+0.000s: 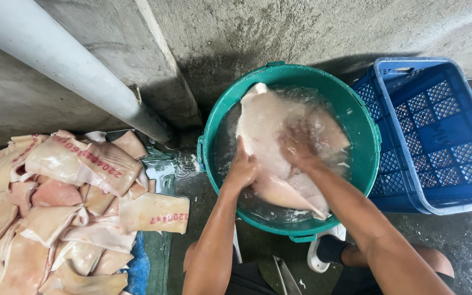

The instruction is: The person repeatedly picks up flat, light-colored material pieces from a pile, washes them by hand in a green bucket of water, and places them into a blue basket. The person continues this process for several pieces throughout the clip.

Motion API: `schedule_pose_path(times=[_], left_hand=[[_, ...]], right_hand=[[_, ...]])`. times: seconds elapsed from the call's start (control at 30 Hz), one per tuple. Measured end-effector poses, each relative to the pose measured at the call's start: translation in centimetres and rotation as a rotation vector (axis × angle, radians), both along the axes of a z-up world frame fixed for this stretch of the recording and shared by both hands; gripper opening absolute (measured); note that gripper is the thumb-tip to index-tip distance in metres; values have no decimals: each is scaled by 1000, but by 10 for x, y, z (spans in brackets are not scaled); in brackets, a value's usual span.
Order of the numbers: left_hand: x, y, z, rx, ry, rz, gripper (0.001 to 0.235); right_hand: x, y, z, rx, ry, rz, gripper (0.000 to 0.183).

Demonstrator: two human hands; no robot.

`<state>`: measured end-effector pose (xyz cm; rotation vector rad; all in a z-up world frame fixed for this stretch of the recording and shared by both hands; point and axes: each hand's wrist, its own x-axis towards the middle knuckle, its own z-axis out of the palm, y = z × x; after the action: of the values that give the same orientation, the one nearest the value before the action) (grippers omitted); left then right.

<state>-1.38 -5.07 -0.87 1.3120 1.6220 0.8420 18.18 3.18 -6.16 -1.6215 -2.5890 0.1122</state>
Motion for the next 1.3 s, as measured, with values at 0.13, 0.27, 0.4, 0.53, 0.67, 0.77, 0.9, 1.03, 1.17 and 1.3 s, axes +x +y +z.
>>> schedule_pose_path(times=[0.13,0.27,0.4,0.53,0.67,0.77,0.9,1.03,1.17,1.3], left_hand=[[1,3,-4,-95,-73,12,80],[-2,9,-7,15,-293,145,79],[8,12,8,-19,-759,95,89],[5,-2,46,-24,-625,-146,124],[0,-15,82,280,-545,-294,147],[-7,-18,97,299,-674,-351,156],[-21,-1,97,297,-829,-255,137],[-25,56,87,281,-607,-184,119],[-34,92,98,15,-1066,-329,112],[-81,85,141,-40,-1334,-327,106]], right_hand=[[-27,-30,18,-389,107,56,58],[-13,-54,77,-607,58,95,73],[-4,-57,128,-851,282,69,57],[4,-42,172,-733,544,177,52],[24,-20,216,-901,895,248,23],[34,5,252,-1041,970,276,23],[31,48,306,-878,873,334,27],[6,78,354,-826,866,439,28],[-35,90,387,-818,805,598,25],[-74,83,404,-792,801,576,26]])
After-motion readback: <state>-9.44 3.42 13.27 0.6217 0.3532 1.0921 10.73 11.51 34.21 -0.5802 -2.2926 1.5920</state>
